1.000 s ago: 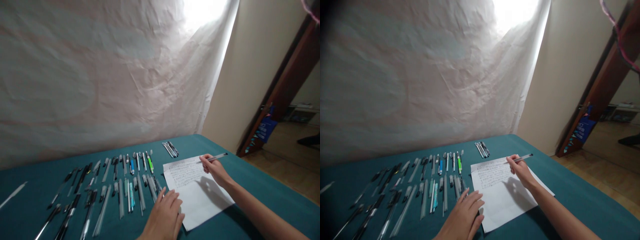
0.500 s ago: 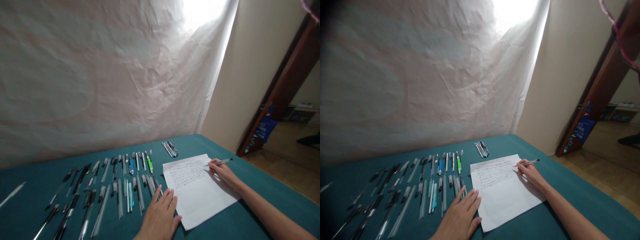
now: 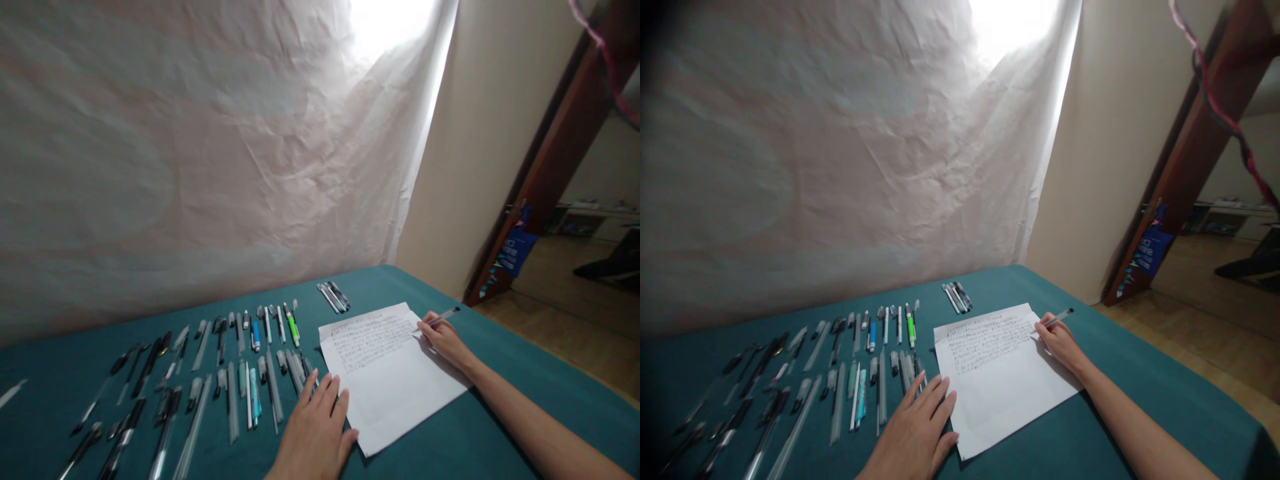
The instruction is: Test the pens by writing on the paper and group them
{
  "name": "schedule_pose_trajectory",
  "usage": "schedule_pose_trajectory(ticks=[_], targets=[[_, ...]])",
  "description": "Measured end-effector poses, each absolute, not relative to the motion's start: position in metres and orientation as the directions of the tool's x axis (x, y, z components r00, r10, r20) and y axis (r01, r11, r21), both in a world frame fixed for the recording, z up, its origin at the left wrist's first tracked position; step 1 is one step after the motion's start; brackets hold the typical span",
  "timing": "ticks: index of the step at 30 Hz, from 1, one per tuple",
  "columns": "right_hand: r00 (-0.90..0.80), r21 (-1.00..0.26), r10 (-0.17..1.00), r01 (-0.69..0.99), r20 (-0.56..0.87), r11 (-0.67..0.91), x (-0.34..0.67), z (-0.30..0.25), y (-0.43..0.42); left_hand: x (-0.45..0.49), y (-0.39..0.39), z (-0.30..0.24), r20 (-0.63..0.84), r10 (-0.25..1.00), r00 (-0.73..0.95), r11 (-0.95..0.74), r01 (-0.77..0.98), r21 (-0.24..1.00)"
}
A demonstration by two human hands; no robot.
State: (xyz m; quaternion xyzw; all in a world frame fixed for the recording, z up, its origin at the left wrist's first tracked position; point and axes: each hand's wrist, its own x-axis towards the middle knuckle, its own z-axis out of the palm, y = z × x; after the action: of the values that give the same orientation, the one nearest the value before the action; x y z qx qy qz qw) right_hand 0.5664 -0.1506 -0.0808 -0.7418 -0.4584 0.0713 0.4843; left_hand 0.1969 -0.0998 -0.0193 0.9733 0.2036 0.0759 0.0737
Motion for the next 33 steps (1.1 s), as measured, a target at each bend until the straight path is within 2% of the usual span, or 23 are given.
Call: schedule_pose_trajectory(ticks=[24,33], targets=[[0.548,-0.750,0.751,0.653,0.368,-0.109,0.5635,-0.0801,-0.1503,0.1954,-0.0998,-0.0220,0.135,0.405,0.904,-0.906,0.377,0.194],[0.590,-0.776,0.723,0.619,0.359,-0.120,0.5620,-0.0772,-0.1498,0.1958,-0.1009,-0.0214,0.122,0.409,0.904,-0.904,0.383,0.191]])
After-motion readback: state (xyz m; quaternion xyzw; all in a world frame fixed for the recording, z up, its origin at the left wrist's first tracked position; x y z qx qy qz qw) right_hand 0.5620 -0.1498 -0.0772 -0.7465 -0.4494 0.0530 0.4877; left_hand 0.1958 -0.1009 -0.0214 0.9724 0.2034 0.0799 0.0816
